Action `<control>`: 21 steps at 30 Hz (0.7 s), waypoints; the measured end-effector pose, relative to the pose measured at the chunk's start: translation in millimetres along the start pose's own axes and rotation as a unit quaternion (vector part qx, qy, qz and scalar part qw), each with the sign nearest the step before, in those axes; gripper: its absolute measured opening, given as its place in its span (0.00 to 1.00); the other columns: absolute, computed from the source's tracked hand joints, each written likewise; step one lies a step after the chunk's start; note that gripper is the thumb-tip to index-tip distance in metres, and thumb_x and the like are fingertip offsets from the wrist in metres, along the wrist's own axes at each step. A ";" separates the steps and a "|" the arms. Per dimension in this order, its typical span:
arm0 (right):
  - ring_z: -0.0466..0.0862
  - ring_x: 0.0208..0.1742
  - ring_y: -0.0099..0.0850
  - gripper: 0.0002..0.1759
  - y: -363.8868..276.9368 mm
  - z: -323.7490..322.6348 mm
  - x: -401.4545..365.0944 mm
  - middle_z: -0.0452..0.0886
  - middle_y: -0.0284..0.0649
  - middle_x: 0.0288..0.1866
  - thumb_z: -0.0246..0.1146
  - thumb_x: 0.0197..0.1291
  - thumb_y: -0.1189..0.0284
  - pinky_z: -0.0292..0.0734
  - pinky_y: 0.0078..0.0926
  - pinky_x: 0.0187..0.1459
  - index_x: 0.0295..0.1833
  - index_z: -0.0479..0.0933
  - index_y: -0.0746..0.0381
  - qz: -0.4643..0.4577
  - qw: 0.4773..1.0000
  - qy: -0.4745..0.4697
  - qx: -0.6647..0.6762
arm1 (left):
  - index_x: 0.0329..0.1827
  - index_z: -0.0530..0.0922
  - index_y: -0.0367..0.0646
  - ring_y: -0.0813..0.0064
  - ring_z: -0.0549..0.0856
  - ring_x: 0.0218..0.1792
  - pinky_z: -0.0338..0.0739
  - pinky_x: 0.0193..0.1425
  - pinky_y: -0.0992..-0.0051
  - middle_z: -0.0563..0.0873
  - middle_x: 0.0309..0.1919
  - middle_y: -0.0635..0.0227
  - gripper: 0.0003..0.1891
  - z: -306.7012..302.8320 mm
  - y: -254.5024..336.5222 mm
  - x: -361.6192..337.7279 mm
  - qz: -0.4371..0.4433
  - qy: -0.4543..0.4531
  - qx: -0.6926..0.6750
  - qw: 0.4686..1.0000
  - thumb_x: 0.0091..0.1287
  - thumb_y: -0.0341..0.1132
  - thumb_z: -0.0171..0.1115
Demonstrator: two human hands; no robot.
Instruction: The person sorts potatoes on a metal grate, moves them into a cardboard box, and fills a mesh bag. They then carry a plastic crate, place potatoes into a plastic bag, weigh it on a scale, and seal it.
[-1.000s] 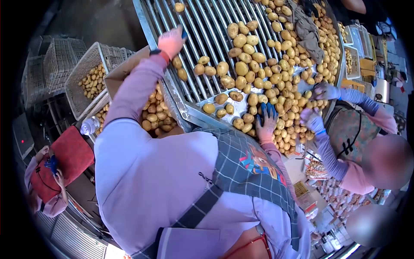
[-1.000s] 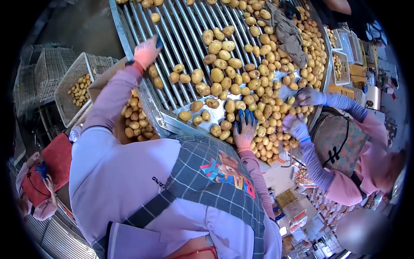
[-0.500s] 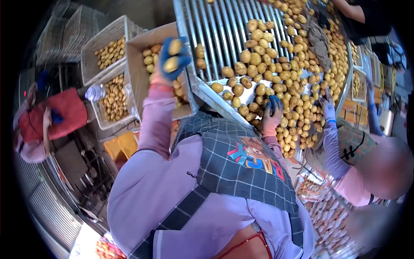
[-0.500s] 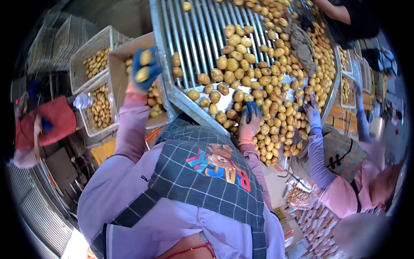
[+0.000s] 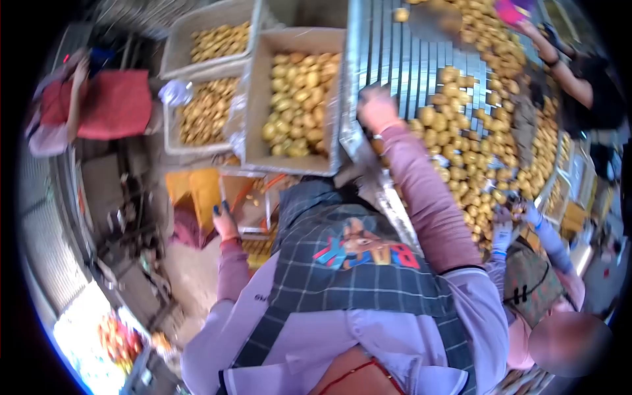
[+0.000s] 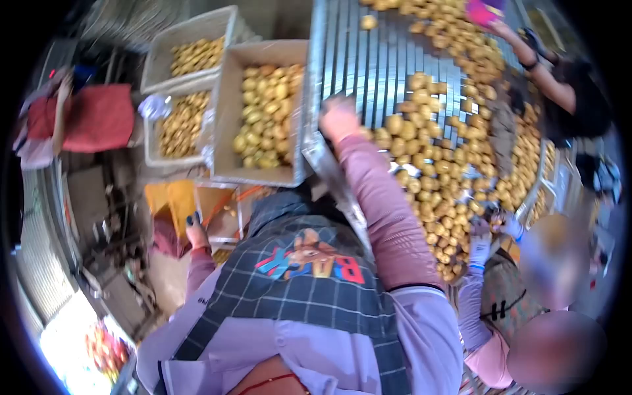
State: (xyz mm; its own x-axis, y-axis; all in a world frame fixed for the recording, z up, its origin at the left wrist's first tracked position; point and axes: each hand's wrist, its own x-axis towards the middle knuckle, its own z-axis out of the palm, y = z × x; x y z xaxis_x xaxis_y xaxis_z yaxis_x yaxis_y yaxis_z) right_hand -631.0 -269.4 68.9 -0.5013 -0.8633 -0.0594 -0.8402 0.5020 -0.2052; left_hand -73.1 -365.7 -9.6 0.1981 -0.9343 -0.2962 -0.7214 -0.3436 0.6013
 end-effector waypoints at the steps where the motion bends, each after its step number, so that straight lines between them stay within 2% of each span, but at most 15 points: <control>1: 0.77 0.46 0.45 0.17 5.6 30.3 -23.5 0.78 0.46 0.47 0.61 0.55 0.61 0.72 0.41 0.54 0.48 0.78 0.59 -0.050 0.992 0.048 -0.103 | 0.63 0.68 0.23 0.54 0.77 0.60 0.68 0.64 0.65 0.78 0.58 0.43 0.30 14.0 15.4 0.2 -0.018 0.002 -0.064 0.998 0.69 0.42 0.62; 3: 0.74 0.58 0.49 0.20 13.4 21.9 -78.8 0.77 0.46 0.53 0.62 0.54 0.60 0.67 0.47 0.61 0.51 0.78 0.56 -0.067 0.991 0.098 0.060 | 0.67 0.65 0.26 0.55 0.73 0.63 0.66 0.67 0.62 0.70 0.66 0.42 0.30 42.8 82.9 -12.8 0.044 0.015 -0.211 0.976 0.68 0.37 0.62; 4: 0.73 0.60 0.49 0.20 22.5 0.1 -106.8 0.77 0.47 0.54 0.63 0.53 0.61 0.65 0.48 0.65 0.51 0.78 0.57 -0.085 0.990 0.051 0.105 | 0.69 0.63 0.28 0.55 0.70 0.66 0.63 0.69 0.62 0.65 0.69 0.43 0.31 42.3 136.4 -23.3 0.125 0.012 -0.103 0.987 0.68 0.36 0.61; 5: 0.72 0.61 0.48 0.19 36.3 -20.4 -132.2 0.77 0.47 0.54 0.65 0.51 0.63 0.61 0.51 0.68 0.49 0.79 0.57 -0.127 0.988 -0.008 0.086 | 0.71 0.61 0.30 0.56 0.66 0.69 0.60 0.72 0.62 0.61 0.72 0.45 0.31 45.0 178.7 -33.9 0.207 0.022 0.007 0.978 0.68 0.34 0.61; 6: 0.70 0.64 0.48 0.19 53.1 -40.5 -159.7 0.75 0.45 0.56 0.67 0.48 0.65 0.54 0.57 0.70 0.48 0.80 0.56 -0.121 0.986 -0.071 0.093 | 0.73 0.60 0.33 0.57 0.61 0.73 0.54 0.75 0.63 0.60 0.73 0.47 0.33 65.9 204.5 -39.3 0.236 0.024 -0.088 0.968 0.67 0.33 0.61; 7: 0.67 0.67 0.48 0.19 70.4 -51.8 -180.9 0.74 0.42 0.58 0.68 0.48 0.65 0.49 0.62 0.71 0.49 0.80 0.54 -0.119 0.987 -0.060 0.091 | 0.73 0.59 0.32 0.57 0.60 0.74 0.52 0.76 0.64 0.61 0.73 0.50 0.33 80.3 235.7 -38.8 0.320 0.051 -0.034 0.945 0.67 0.32 0.61; 9: 0.65 0.70 0.47 0.17 102.5 -63.6 -208.6 0.73 0.41 0.63 0.67 0.49 0.62 0.44 0.64 0.72 0.47 0.82 0.49 -0.059 0.994 -0.057 0.076 | 0.73 0.60 0.34 0.62 0.63 0.72 0.60 0.73 0.66 0.63 0.72 0.56 0.32 111.0 308.5 -45.7 0.377 -0.005 -0.135 0.916 0.68 0.33 0.61; 11: 0.65 0.71 0.46 0.14 123.0 -64.1 -222.6 0.73 0.42 0.65 0.67 0.52 0.61 0.42 0.58 0.74 0.45 0.85 0.47 0.048 0.997 0.026 0.054 | 0.74 0.59 0.37 0.70 0.68 0.69 0.65 0.70 0.69 0.67 0.70 0.63 0.30 150.2 380.7 -60.7 0.257 -0.297 -0.432 0.812 0.70 0.32 0.57; 12: 0.65 0.70 0.47 0.14 124.3 -66.2 -225.5 0.72 0.43 0.66 0.67 0.53 0.61 0.44 0.55 0.74 0.47 0.84 0.48 0.129 0.982 0.107 0.083 | 0.74 0.60 0.37 0.70 0.70 0.67 0.67 0.70 0.68 0.69 0.68 0.63 0.29 158.9 434.0 -87.2 0.178 -0.424 -0.451 0.765 0.71 0.32 0.56; 13: 0.66 0.70 0.47 0.15 129.0 -67.5 -233.0 0.72 0.43 0.66 0.67 0.54 0.62 0.46 0.52 0.75 0.49 0.84 0.49 0.205 0.953 0.188 0.118 | 0.74 0.59 0.39 0.69 0.70 0.67 0.68 0.69 0.68 0.67 0.70 0.63 0.31 178.2 468.8 -117.0 0.215 -0.461 -0.382 0.772 0.69 0.33 0.59; 14: 0.67 0.69 0.47 0.15 122.9 -74.7 -233.7 0.73 0.44 0.65 0.67 0.55 0.66 0.51 0.47 0.73 0.49 0.83 0.51 0.252 0.923 0.259 0.133 | 0.75 0.56 0.39 0.65 0.67 0.69 0.63 0.71 0.66 0.63 0.72 0.61 0.37 214.1 496.1 -130.2 0.387 -0.485 -0.331 0.711 0.66 0.35 0.64; 15: 0.68 0.68 0.47 0.15 112.6 -87.2 -235.7 0.74 0.44 0.65 0.67 0.56 0.69 0.57 0.42 0.72 0.50 0.83 0.54 0.296 0.884 0.329 0.147 | 0.76 0.54 0.39 0.58 0.61 0.72 0.54 0.76 0.64 0.60 0.73 0.55 0.45 248.1 523.0 -147.8 0.579 -0.332 -0.212 0.713 0.60 0.41 0.71; 16: 0.69 0.67 0.46 0.14 106.2 -94.4 -240.3 0.74 0.47 0.63 0.65 0.58 0.71 0.61 0.40 0.69 0.51 0.82 0.56 0.297 0.871 0.372 0.122 | 0.75 0.55 0.37 0.56 0.58 0.74 0.51 0.77 0.64 0.59 0.73 0.50 0.51 279.1 551.8 -174.4 0.601 -0.288 -0.198 0.719 0.53 0.47 0.74; 17: 0.69 0.67 0.46 0.14 96.0 -102.4 -247.8 0.74 0.47 0.63 0.66 0.58 0.71 0.61 0.41 0.69 0.51 0.82 0.56 0.323 0.859 0.381 0.115 | 0.74 0.56 0.35 0.53 0.55 0.75 0.47 0.78 0.64 0.59 0.72 0.45 0.57 309.3 579.4 -200.9 0.618 -0.243 -0.186 0.724 0.46 0.53 0.78; 21: 0.68 0.69 0.48 0.13 58.5 -100.0 -300.0 0.73 0.48 0.65 0.64 0.57 0.75 0.58 0.43 0.71 0.50 0.81 0.61 0.390 0.839 0.367 0.092 | 0.77 0.45 0.33 0.50 0.54 0.75 0.47 0.78 0.60 0.55 0.74 0.43 0.70 428.8 663.3 -264.2 0.515 -0.311 -0.263 0.754 0.38 0.62 0.79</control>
State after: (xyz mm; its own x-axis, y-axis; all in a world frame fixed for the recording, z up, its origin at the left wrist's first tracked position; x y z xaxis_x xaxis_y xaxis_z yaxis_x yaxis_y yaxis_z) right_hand -550.4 24.3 172.4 -0.9338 0.0238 0.3570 -0.1836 0.8244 -0.5354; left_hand -888.5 -306.2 149.3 -0.7557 -0.5613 0.3373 0.1163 0.3919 0.9126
